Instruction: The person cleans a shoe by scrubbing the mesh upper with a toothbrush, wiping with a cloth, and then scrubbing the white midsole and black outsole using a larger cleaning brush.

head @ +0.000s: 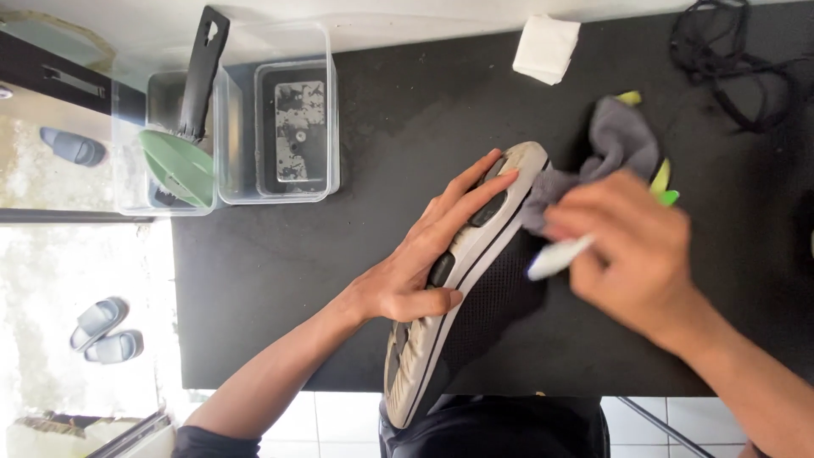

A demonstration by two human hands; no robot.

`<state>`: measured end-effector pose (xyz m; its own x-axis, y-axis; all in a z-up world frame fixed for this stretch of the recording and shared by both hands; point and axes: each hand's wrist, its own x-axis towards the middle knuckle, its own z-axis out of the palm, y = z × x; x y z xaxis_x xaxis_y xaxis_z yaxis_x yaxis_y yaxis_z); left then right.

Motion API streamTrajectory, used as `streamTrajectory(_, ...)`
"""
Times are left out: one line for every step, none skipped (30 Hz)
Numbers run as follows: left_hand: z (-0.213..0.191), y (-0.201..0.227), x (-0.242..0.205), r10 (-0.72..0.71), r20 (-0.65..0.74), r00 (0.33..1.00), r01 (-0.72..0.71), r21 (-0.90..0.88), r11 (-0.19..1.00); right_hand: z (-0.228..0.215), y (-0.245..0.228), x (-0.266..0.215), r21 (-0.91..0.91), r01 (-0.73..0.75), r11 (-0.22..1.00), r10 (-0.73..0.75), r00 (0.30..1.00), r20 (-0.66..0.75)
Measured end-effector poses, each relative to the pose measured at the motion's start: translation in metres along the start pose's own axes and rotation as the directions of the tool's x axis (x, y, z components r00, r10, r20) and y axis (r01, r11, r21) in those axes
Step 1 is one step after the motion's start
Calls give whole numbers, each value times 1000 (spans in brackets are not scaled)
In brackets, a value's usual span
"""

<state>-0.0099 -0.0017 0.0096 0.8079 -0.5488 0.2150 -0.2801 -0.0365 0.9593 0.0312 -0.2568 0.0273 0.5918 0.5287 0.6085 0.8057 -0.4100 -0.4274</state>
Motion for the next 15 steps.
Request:
streamTrajectory(0, 1, 2, -35, 14, 999, 35, 48, 998, 3, -14, 5, 69, 93, 993, -100, 990, 102)
streamTrajectory(1, 3, 1, -43, 19, 999, 42, 45, 998, 6, -22, 0, 73, 85, 994, -92, 991, 101)
streamTrajectory(1, 3, 3, -49, 15, 999, 48, 49, 998, 7, -28, -3, 218, 171, 961, -207, 965, 158)
streamTrajectory(1, 4, 5, -55, 11, 998, 54, 52, 997, 9, -34, -6, 363, 239, 901, -325, 925, 199)
streamTrajectory(1, 3, 6, -62, 13, 998, 62, 54, 997, 11, -26, -4, 368, 236, 899, -323, 926, 194)
streamTrajectory(1, 2, 7, -55, 9, 998, 54, 54, 997, 13, -18, -2, 270, 327, 906, -380, 909, 171)
streamTrajectory(3, 1, 7, -48, 11, 999, 48, 48, 998, 15, -12, -2, 164, 405, 899, -429, 890, 156)
streamTrajectory(3, 1, 6, -56, 18, 998, 56, 46, 997, 15, 5, -7, 166, 396, 903, -420, 894, 153)
streamTrajectory(3, 1, 8, -57, 24, 998, 55, 55, 997, 12, 23, -11, 81, 277, 957, -287, 944, 160)
streamTrajectory(4, 2, 9, -57, 29, 998, 55, 64, 996, 9, 40, -15, -4, 151, 989, -149, 977, 155)
streamTrajectory(4, 0, 9, -51, 31, 998, 48, 67, 997, 1, 56, -26, -10, 154, 988, -151, 977, 152)
streamTrajectory(3, -1, 8, -37, 34, 999, 35, 49, 998, -6, 71, -36, -332, 22, 943, 51, 976, 210)
streamTrajectory(3, -2, 7, -26, 33, 999, 25, 30, 999, -14, 85, -46, -619, -84, 781, 258, 946, 197)
streamTrajectory(2, -3, 7, -23, 32, 999, 22, 32, 999, -16, 91, -53, -621, -82, 780, 255, 947, 195)
streamTrajectory(0, -3, 7, -2, 30, 1000, 3, -34, 999, -17, 97, -59, -490, -170, 855, 228, 972, 60)
